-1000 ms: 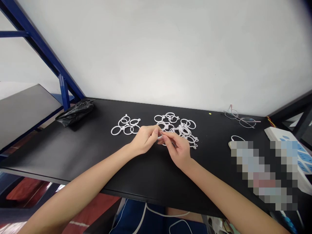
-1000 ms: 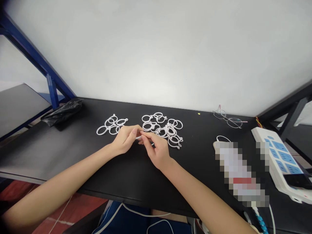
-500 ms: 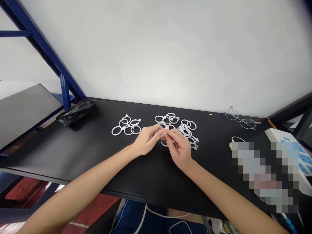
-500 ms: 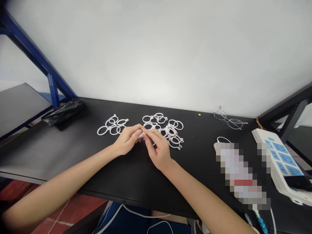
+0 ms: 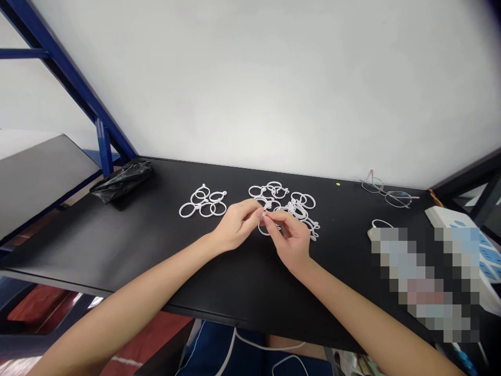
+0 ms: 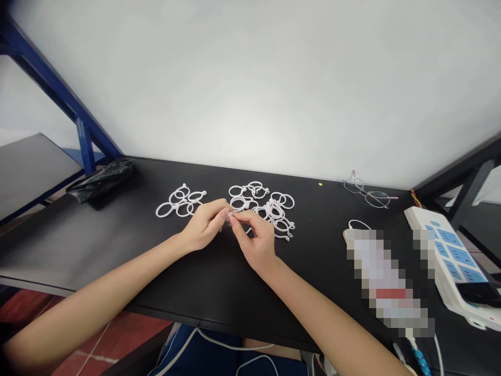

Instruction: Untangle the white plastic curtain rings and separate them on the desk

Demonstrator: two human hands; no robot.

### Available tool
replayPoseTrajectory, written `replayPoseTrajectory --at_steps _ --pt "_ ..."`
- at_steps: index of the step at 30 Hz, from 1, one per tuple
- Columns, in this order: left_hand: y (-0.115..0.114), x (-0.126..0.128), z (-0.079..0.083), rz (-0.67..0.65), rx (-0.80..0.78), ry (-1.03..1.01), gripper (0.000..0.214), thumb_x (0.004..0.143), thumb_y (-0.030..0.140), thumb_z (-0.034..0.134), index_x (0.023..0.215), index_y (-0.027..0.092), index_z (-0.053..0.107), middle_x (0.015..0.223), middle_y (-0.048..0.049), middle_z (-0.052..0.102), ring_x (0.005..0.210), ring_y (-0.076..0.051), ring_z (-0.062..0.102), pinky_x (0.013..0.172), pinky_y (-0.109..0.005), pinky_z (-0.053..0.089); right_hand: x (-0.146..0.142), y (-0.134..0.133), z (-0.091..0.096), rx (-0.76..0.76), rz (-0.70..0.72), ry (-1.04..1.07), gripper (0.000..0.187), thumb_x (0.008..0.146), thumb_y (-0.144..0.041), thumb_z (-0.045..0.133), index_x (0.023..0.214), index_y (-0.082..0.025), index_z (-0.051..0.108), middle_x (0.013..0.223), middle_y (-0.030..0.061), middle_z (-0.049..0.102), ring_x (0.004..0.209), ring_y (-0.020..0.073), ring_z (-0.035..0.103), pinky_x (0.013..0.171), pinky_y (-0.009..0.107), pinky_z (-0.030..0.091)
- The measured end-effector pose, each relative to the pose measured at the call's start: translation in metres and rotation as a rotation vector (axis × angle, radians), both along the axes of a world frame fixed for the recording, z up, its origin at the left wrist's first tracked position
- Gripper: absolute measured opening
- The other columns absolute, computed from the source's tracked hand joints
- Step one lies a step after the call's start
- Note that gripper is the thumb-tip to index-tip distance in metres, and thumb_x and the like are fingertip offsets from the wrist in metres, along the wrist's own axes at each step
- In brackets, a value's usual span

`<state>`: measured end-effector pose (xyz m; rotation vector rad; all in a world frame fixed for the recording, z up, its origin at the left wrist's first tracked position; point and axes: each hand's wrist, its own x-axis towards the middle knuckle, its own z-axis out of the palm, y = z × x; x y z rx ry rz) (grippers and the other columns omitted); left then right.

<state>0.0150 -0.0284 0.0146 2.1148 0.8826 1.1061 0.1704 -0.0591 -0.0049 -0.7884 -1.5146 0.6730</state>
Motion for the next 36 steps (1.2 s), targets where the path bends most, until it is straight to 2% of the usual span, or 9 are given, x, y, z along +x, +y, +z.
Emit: replayPoseTrajectory --at_steps 4,8,16,29,36 --pt "-0.0015 0.0007 0.0006 -0.013 -0.025 0.001 0.034 0.099 0.035 0.038 0.079 0.015 0.056 0.07 0.0 0.053 0.061 -0.01 0.048 0.061 -0.023 0.041 0.0006 0.0 0.0012 -0.01 0.02 0.007 0.009 0.09 -0.015 0.06 0.091 -0.022 0.066 0.085 0.0016 0.07 0.078 0.0152 0.069 0.072 0.029 0.058" --pt "-0.0031 0.0011 -0.0018 -0.024 -0.028 -0.028 0.046 0.101 0.037 0.027 0.072 0.015 0.055 0.067 -0.0009 0.055 0.059 -0.011 0.05 0.061 -0.024 0.042 0.0001 -0.0021 0.0031 -0.05 0.036 -0.007 0.008 0.09 -0.017 0.06 0.087 -0.022 0.065 0.082 0.0009 0.071 0.075 0.0149 0.069 0.071 0.028 0.058" --pt "-0.0045 0.0012 -0.0039 0.109 0.018 -0.03 0.053 0.101 0.036 0.025 0.065 0.015 0.056 0.059 -0.0016 0.056 0.054 -0.011 0.05 0.058 -0.025 0.039 -0.004 -0.0058 0.007 -0.197 0.1 0.076 0.008 0.09 -0.023 0.062 0.083 -0.021 0.065 0.078 0.0005 0.071 0.071 0.014 0.07 0.068 0.027 0.06" --pt "-0.0024 -0.0007 -0.0052 0.05 0.034 0.006 0.056 0.102 0.039 0.022 0.066 0.015 0.057 0.063 -0.0036 0.06 0.057 -0.013 0.053 0.06 -0.025 0.041 -0.0051 -0.0043 0.0038 -0.16 0.044 0.053 0.012 0.09 -0.029 0.062 0.082 -0.021 0.064 0.076 0.0015 0.07 0.069 0.0156 0.07 0.067 0.03 0.061" --pt "-0.0016 -0.0006 -0.0061 0.014 0.04 0.033 0.054 0.102 0.038 0.026 0.062 0.015 0.055 0.061 -0.0022 0.057 0.055 -0.011 0.049 0.057 -0.024 0.037 -0.0061 -0.0036 0.0012 -0.138 0.039 0.071 0.008 0.09 -0.025 0.062 0.083 -0.021 0.064 0.076 0.0004 0.069 0.068 0.0145 0.068 0.066 0.028 0.059"
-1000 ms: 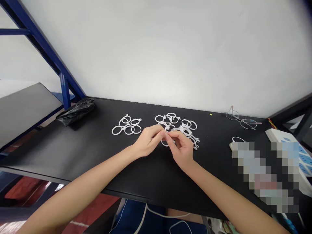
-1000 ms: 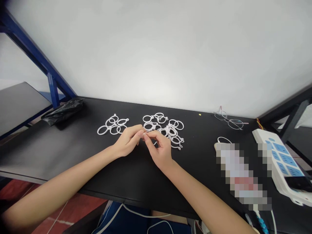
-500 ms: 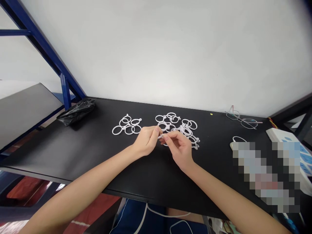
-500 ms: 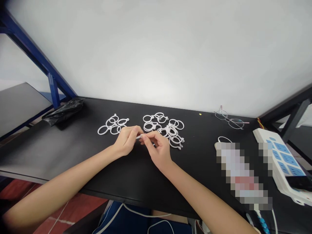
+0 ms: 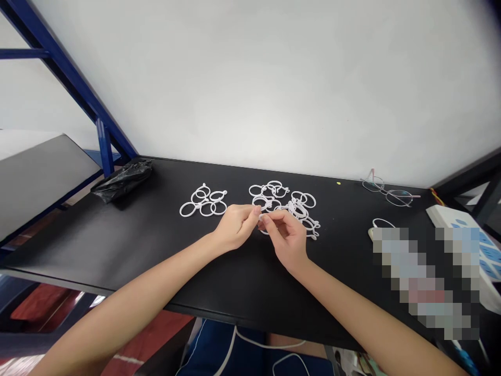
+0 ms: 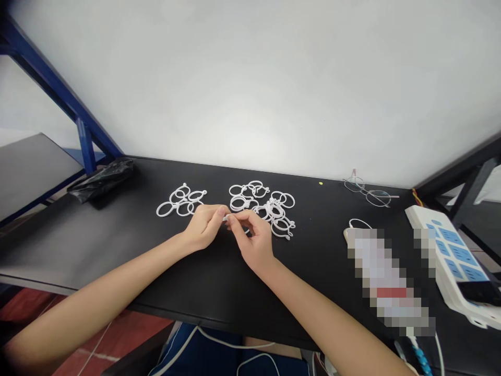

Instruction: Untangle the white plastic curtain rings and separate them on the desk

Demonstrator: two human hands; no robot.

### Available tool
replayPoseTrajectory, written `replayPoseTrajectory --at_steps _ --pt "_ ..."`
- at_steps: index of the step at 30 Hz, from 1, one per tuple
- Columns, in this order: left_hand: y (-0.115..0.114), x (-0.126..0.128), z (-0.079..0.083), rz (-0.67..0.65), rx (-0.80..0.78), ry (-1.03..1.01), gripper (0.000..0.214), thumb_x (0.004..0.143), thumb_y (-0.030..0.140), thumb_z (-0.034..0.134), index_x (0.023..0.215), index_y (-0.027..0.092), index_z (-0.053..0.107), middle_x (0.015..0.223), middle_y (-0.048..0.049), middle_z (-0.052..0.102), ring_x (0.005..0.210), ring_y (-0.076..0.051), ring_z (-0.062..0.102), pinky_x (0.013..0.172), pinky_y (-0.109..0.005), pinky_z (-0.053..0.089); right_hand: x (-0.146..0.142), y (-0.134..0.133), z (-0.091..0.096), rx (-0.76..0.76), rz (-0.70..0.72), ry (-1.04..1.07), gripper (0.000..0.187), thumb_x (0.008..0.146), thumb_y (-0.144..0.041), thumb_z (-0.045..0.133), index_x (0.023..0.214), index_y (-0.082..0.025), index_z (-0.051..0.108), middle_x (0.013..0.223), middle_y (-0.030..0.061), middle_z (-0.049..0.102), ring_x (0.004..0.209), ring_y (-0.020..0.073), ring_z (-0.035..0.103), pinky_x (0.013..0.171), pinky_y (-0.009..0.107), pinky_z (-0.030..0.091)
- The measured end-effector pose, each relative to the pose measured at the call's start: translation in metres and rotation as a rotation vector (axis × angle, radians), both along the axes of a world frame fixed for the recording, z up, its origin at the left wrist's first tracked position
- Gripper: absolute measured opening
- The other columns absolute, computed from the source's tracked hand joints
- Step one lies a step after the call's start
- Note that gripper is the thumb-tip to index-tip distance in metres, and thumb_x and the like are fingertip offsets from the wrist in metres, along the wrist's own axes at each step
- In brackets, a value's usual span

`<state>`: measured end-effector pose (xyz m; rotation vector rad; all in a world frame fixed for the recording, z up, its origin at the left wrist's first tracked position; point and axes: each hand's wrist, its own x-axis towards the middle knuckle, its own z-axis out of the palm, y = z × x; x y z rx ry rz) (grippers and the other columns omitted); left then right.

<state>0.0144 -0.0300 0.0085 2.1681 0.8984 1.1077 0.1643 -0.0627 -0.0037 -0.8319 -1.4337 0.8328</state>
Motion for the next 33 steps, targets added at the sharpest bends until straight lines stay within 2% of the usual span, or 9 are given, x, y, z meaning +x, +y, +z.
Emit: replayPoseTrajectory --at_steps 4,11,16,19,22,25,29,33 --pt "0.001 0.0 0.0 -0.031 -0.025 0.001 0.048 0.1 0.038 0.034 0.062 0.015 0.054 0.058 0.0005 0.054 0.052 -0.009 0.044 0.055 -0.022 0.034 0.002 0.001 0.0 0.029 -0.03 -0.074 0.009 0.091 -0.025 0.06 0.084 -0.021 0.063 0.074 -0.0001 0.065 0.069 0.0143 0.066 0.066 0.028 0.057" --pt "0.002 0.0 0.003 0.068 -0.114 -0.041 0.052 0.098 0.047 0.036 0.06 0.016 0.049 0.052 0.0034 0.04 0.049 -0.008 0.035 0.05 -0.023 0.028 0.006 0.006 0.002 0.085 -0.109 -0.246 0.013 0.094 -0.026 0.052 0.087 -0.021 0.062 0.08 0.002 0.065 0.073 0.0157 0.063 0.066 0.03 0.055" --pt "0.008 0.003 0.002 0.097 -0.323 -0.248 0.047 0.095 0.052 0.042 0.066 0.016 0.051 0.053 0.0041 0.043 0.046 -0.008 0.04 0.047 -0.021 0.033 0.006 0.011 -0.001 0.217 -0.151 -0.536 0.012 0.091 -0.018 0.053 0.087 -0.022 0.063 0.096 0.0059 0.069 0.094 0.0219 0.062 0.089 0.042 0.05" --pt "0.015 0.005 0.001 0.145 -0.426 -0.42 0.039 0.091 0.05 0.052 0.07 0.017 0.05 0.056 0.0055 0.044 0.043 -0.006 0.039 0.043 -0.019 0.036 0.006 0.011 -0.005 0.214 -0.148 -0.751 0.013 0.089 -0.017 0.055 0.09 -0.023 0.066 0.108 0.0069 0.069 0.112 0.0265 0.058 0.106 0.053 0.036" --pt "0.022 0.004 0.0 0.218 -0.584 -0.616 0.026 0.089 0.04 0.057 0.078 0.017 0.053 0.061 0.006 0.047 0.04 -0.004 0.035 0.042 -0.018 0.038 0.006 0.009 -0.008 0.159 -0.125 -0.913 0.015 0.089 -0.019 0.056 0.097 -0.022 0.068 0.12 0.0077 0.066 0.125 0.0296 0.051 0.113 0.06 0.023" --pt "0.026 -0.001 0.0 0.27 -0.754 -0.765 0.017 0.089 0.031 0.051 0.088 0.015 0.058 0.069 0.0034 0.055 0.042 -0.004 0.039 0.043 -0.018 0.04 0.006 0.008 -0.009 0.134 -0.102 -0.985 0.016 0.09 -0.021 0.056 0.099 -0.02 0.069 0.125 0.0089 0.064 0.128 0.0308 0.049 0.114 0.062 0.022" --pt "0.028 -0.006 -0.001 0.252 -0.921 -0.906 0.03 0.094 0.035 0.04 0.101 0.014 0.06 0.076 -0.0012 0.062 0.044 -0.006 0.044 0.045 -0.02 0.041 0.006 0.008 -0.009 0.142 -0.109 -1.002 0.019 0.09 -0.021 0.055 0.102 -0.02 0.069 0.13 0.0106 0.061 0.128 0.0302 0.049 0.113 0.062 0.025" --pt "0.028 -0.007 -0.001 0.195 -1.035 -1.002 0.041 0.097 0.041 0.031 0.108 0.013 0.059 0.07 -0.0028 0.062 0.044 -0.009 0.045 0.046 -0.022 0.041 0.006 0.009 -0.01 0.145 -0.112 -1.03 0.02 0.09 -0.022 0.055 0.105 -0.019 0.069 0.133 0.0122 0.059 0.13 0.0309 0.048 0.113 0.062 0.024"
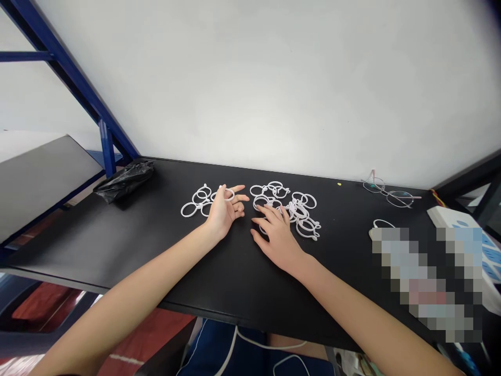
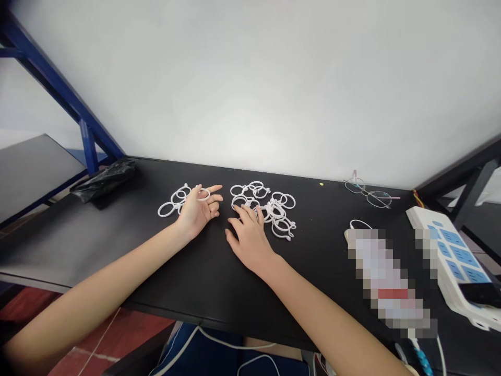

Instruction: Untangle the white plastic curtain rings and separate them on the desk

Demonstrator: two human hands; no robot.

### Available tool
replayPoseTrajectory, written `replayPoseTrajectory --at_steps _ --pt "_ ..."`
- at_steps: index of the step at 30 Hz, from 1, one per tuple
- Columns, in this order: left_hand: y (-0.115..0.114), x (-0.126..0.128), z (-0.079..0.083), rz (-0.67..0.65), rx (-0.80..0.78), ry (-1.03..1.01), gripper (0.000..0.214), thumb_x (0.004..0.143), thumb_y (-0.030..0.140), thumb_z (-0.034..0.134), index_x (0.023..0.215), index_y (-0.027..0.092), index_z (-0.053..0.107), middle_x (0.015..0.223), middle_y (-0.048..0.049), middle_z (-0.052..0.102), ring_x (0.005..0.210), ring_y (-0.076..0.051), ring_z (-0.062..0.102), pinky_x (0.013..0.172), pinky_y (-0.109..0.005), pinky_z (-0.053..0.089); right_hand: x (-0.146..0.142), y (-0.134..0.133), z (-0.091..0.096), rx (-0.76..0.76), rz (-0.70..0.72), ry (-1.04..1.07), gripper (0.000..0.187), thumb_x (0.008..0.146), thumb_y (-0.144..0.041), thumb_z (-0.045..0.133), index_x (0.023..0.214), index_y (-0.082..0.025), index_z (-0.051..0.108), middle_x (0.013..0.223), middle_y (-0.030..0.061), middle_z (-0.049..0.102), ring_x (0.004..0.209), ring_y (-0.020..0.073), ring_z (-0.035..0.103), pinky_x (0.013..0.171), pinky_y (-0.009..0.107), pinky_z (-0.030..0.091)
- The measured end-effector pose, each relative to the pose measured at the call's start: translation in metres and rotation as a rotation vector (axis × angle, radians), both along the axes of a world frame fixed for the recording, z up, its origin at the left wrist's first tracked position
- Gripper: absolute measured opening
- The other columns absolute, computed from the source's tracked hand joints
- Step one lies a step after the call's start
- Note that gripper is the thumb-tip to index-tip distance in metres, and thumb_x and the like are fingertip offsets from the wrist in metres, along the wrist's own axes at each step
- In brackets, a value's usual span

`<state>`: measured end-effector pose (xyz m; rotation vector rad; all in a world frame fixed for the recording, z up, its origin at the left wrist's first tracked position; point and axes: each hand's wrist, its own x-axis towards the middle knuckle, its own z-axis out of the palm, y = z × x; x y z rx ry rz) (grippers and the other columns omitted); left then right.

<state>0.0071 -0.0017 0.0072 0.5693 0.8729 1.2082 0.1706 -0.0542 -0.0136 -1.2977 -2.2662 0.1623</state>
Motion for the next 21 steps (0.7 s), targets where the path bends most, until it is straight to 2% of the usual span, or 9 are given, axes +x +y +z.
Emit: replayPoseTrajectory --at_steps 4,12,21 --pt "0.0014 -0.0002 0.0012 0.008 -0.073 -0.079 0.047 0.098 0.042 0.023 0.108 0.012 0.058 0.063 -0.002 0.058 0.042 -0.01 0.043 0.045 -0.022 0.039 0.0006 0.0003 -0.0017 0.0 0.0 -0.002 0.021 0.091 -0.023 0.054 0.106 -0.019 0.068 0.131 0.0117 0.06 0.129 0.0311 0.047 0.113 0.062 0.025" --pt "0.004 -0.0008 0.003 0.062 -0.166 -0.157 0.045 0.099 0.044 0.021 0.096 0.013 0.054 0.058 0.0014 0.049 0.041 -0.009 0.041 0.043 -0.02 0.036 0.0005 0.0 -0.0018 -0.008 -0.018 -0.045 0.026 0.091 -0.025 0.055 0.112 -0.016 0.066 0.137 0.0147 0.055 0.133 0.0331 0.042 0.114 0.06 0.025" --pt "0.0022 -0.0002 0.0073 0.072 -0.172 -0.163 0.048 0.1 0.046 0.02 0.097 0.013 0.054 0.057 0.0025 0.046 0.041 -0.008 0.038 0.042 -0.02 0.035 0.0005 -0.0003 -0.0028 -0.013 -0.024 -0.02 0.026 0.091 -0.026 0.055 0.113 -0.017 0.065 0.135 0.0137 0.057 0.132 0.0323 0.043 0.114 0.06 0.025"
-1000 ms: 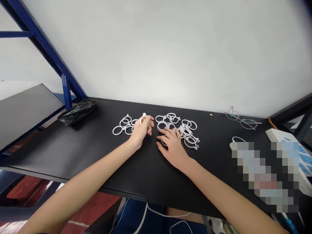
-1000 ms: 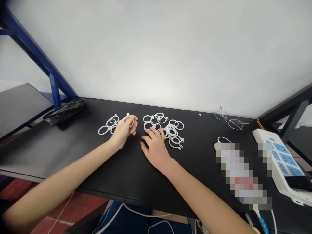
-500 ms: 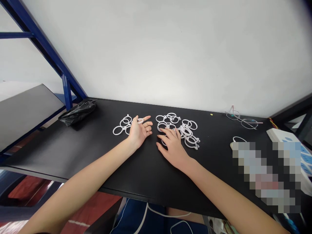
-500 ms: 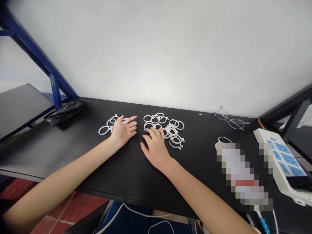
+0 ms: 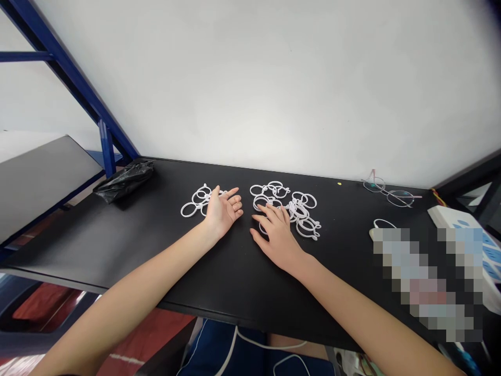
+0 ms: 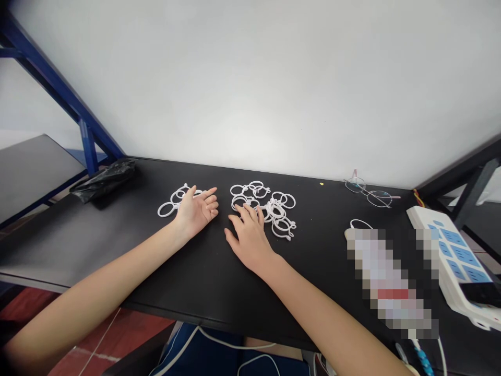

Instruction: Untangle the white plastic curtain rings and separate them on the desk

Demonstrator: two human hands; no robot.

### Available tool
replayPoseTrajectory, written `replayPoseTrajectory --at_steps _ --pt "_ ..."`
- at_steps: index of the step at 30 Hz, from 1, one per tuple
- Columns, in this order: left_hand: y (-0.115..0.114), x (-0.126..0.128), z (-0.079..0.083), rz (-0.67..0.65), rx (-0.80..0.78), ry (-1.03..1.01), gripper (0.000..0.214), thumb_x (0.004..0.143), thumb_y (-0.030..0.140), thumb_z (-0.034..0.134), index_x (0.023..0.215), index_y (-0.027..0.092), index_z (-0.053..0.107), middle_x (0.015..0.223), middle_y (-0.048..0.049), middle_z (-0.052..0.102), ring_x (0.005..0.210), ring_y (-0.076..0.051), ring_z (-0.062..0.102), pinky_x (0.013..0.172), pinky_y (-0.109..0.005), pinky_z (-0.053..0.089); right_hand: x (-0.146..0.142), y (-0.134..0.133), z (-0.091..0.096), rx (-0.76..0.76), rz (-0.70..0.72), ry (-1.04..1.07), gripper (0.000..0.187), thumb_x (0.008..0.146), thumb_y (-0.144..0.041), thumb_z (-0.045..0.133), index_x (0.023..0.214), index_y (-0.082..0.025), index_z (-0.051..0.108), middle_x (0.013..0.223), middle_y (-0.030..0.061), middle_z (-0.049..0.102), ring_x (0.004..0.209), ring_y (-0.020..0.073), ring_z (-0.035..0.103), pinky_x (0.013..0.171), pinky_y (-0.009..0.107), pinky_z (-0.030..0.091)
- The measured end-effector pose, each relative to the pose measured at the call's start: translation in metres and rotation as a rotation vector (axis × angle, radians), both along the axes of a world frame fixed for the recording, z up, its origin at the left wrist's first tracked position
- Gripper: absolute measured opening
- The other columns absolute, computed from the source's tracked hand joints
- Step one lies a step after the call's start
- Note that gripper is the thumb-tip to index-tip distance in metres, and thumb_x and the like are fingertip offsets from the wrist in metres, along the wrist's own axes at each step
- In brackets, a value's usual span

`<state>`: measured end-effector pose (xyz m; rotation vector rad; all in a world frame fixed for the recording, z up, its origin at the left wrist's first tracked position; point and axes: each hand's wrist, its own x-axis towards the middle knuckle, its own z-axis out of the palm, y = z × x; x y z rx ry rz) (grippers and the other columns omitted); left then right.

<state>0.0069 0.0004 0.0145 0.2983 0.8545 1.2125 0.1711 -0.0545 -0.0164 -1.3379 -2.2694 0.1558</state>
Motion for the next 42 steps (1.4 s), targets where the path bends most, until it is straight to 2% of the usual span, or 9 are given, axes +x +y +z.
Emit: replayPoseTrajectory --at_steps 7,11,15,20,30,42 --pt "-0.0009 0.0003 -0.0016 -0.093 0.066 0.05 0.038 0.099 0.042 0.029 0.095 0.013 0.054 0.056 0.0041 0.044 0.04 -0.008 0.037 0.041 -0.02 0.036 -0.0002 0.0001 0.0021 0.014 -0.001 -0.008 0.024 0.091 -0.024 0.056 0.111 -0.015 0.065 0.13 0.0134 0.059 0.128 0.031 0.047 0.114 0.056 0.027" --pt "-0.0023 0.0019 -0.0032 -0.174 0.102 0.065 0.034 0.098 0.041 0.036 0.094 0.013 0.055 0.057 0.0044 0.045 0.042 -0.007 0.038 0.042 -0.02 0.037 -0.0007 0.0006 0.0028 0.055 0.007 -0.015 0.024 0.09 -0.024 0.058 0.109 -0.013 0.067 0.129 0.0151 0.059 0.122 0.0321 0.049 0.109 0.055 0.034" --pt "-0.0034 0.0029 -0.0031 -0.195 0.114 0.086 0.033 0.098 0.041 0.037 0.093 0.014 0.055 0.057 0.0046 0.045 0.042 -0.007 0.036 0.042 -0.019 0.037 -0.001 0.0019 0.0 0.103 0.016 -0.012 0.023 0.089 -0.023 0.059 0.107 -0.011 0.068 0.127 0.0153 0.062 0.117 0.033 0.05 0.103 0.054 0.04" --pt "-0.0025 0.0026 -0.0049 -0.215 0.143 0.099 0.033 0.097 0.042 0.039 0.092 0.014 0.057 0.058 0.0045 0.044 0.043 -0.008 0.037 0.042 -0.02 0.038 -0.0005 0.0023 -0.0025 0.113 0.029 0.002 0.021 0.089 -0.022 0.06 0.105 -0.013 0.069 0.118 0.0115 0.067 0.112 0.0331 0.05 0.099 0.054 0.042" --pt "-0.0025 0.0026 -0.0086 -0.251 0.183 0.134 0.035 0.096 0.044 0.041 0.091 0.014 0.057 0.055 0.0047 0.043 0.044 -0.008 0.036 0.043 -0.019 0.038 -0.0014 0.0019 0.0038 0.152 0.041 0.094 0.015 0.091 -0.018 0.055 0.098 -0.017 0.068 0.106 0.0077 0.068 0.106 0.0279 0.054 0.106 0.057 0.034" --pt "-0.0033 0.0028 -0.0093 -0.305 0.213 0.173 0.033 0.092 0.046 0.048 0.092 0.015 0.059 0.055 0.0045 0.046 0.043 -0.008 0.038 0.044 -0.019 0.04 -0.0019 0.0023 0.0035 0.259 0.044 0.228 0.016 0.091 -0.015 0.053 0.097 -0.019 0.068 0.102 0.0067 0.069 0.101 0.0228 0.059 0.108 0.052 0.034"
